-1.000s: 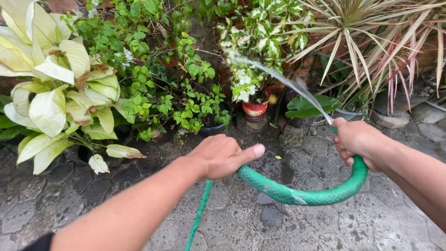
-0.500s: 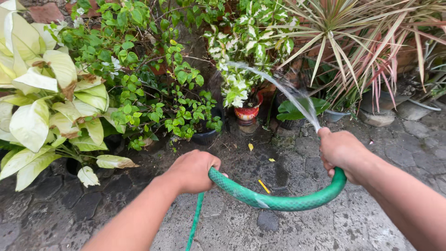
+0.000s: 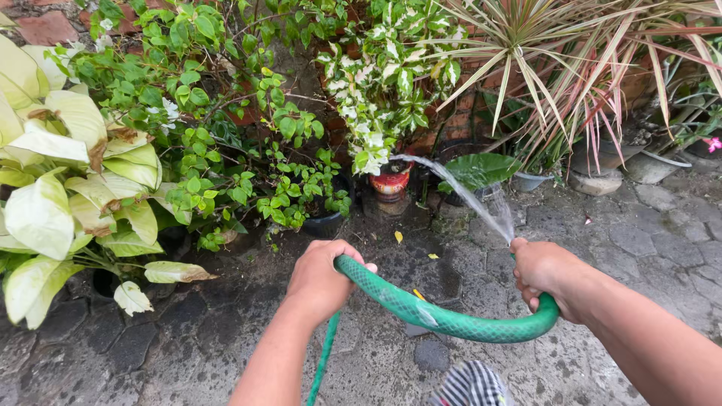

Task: The person waters various potted plants along a brick wall using a garden hose.

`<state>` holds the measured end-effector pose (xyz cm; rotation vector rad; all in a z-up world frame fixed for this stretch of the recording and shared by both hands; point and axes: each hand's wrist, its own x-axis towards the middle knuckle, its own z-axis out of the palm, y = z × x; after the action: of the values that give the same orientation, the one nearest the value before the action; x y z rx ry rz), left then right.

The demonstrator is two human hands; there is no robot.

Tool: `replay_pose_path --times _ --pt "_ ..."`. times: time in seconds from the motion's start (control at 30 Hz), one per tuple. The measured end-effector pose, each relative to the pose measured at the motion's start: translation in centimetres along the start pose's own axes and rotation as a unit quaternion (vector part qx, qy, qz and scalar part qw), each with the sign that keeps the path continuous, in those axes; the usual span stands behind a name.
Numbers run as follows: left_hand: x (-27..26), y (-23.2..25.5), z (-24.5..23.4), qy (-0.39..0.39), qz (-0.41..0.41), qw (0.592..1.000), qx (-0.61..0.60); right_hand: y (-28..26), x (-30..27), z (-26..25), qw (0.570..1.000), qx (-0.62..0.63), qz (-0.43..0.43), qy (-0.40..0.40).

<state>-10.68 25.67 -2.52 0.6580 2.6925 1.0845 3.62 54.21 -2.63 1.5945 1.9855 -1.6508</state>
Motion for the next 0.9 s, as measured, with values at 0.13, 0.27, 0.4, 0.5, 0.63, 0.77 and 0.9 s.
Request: replay_pose_path --times 0.13,0.27,0.4,0.5,0.63,0.77,0.9 --pt "-0.3 -0.4 1.2 0.051 -0.039 0.998 0.008 0.0 -1.1 0.9 1.0 0.003 0.0 0.007" --pt "-1.1 -0.1 1.5 -0.042 -0.211 0.964 -0.155 0.0 -1.3 1.0 1.0 -0.023 -0.005 0.012" --pt "-0.9 -0.6 2.1 -0.082 -0.228 0.913 -0.329 0.4 -0.8 0.8 1.0 -0.001 0.01 0.01" --pt "0.2 -1.2 1.8 -0.078 -0.263 0.792 -0.546 1.0 -0.4 0.3 1.0 -0.014 0.001 0.013" --pt "0.2 -0.5 0.7 -0.081 -0.28 0.742 -0.604 1.9 -0.1 -0.1 1.0 -0.018 0.001 0.02" --pt "0.5 0.8 -0.5 -0.022 -0.361 0.685 -0.632 2.2 -0.3 -0.1 0.999 -0.032 0.005 -0.004" --pt "0.3 1.0 -0.5 0.001 -0.39 0.644 -0.658 2.0 -0.8 0.1 0.999 -0.028 0.023 -0.017"
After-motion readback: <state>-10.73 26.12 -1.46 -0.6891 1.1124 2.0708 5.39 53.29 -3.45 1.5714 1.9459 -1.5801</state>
